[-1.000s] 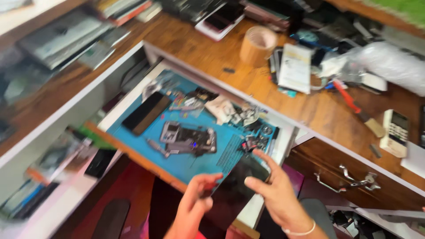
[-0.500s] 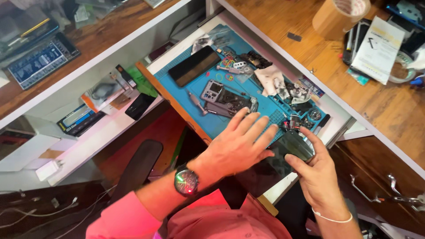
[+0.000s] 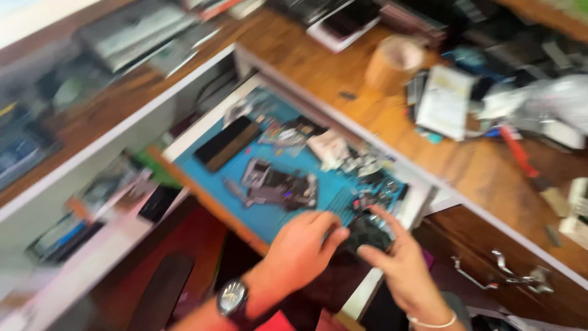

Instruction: The person holds an opened mobile phone and aligns a internal component, likely a logic board or circuit board, with the phone's internal chassis by hand.

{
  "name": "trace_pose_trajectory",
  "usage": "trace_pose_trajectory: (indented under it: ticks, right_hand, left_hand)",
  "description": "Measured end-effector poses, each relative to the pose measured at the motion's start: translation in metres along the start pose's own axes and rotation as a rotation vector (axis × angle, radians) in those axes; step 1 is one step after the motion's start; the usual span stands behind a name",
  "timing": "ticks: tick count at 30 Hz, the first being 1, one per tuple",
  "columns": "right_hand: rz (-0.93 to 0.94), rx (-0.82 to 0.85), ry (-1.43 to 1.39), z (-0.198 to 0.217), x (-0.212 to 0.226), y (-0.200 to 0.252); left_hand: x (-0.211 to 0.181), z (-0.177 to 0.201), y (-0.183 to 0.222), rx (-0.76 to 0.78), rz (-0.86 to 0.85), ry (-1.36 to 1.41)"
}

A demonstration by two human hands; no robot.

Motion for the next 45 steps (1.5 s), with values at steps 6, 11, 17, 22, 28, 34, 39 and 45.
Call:
trace_pose_trajectory:
  ticks: [6, 11, 17, 22, 28, 34, 39, 45]
  right_hand:
    - [-0.143, 0.144, 0.017, -0.018, 0.005, 0.01]
    - [-0.16, 0.205, 0.258, -0.015, 0.003, 0.014]
    - [-0.203, 0.183, 0.022, -0.017, -0.017, 0.013]
    - [-0.12, 0.298, 0.218, -0.011, -0.034, 0.01]
    - [-0.122, 0.301, 0.296, -0.007, -0.039, 0.009]
    - [-0.054, 0.434, 0.156, -0.016, -0.037, 0.012]
    - [-0.061, 0.265, 0.23, -0.002, -0.037, 0.005]
    - [-0.026, 0.209, 0.174, 0.0, -0.039, 0.003]
  left_hand:
    - [0.03, -0.038, 0.005, 0.217, 0.418, 0.35]
    - [0.043, -0.045, 0.014, 0.279, 0.532, 0.39]
    - [0.062, -0.038, 0.026, 0.089, 0.613, 0.564]
    - [0.081, -0.046, 0.045, -0.038, 0.636, 0.76]
    - [0.097, -0.063, 0.063, -0.034, 0.793, 0.882]
    - [0.093, -0.066, 0.058, 0.07, 0.717, 0.914]
    - [0.092, -0.077, 0.069, 0.108, 0.784, 0.97]
    - [0.089, -0.075, 0.075, 0.102, 0.756, 0.805]
Point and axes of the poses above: each hand's wrist, its own y-axis away from the middle knuckle, its own z-axis out of the back of the hand, x = y × z, the point moved 9 cm from there along -y, towards the middle knuckle, and after that the axes turned 3 degrees about z, right-handed, at the moved point
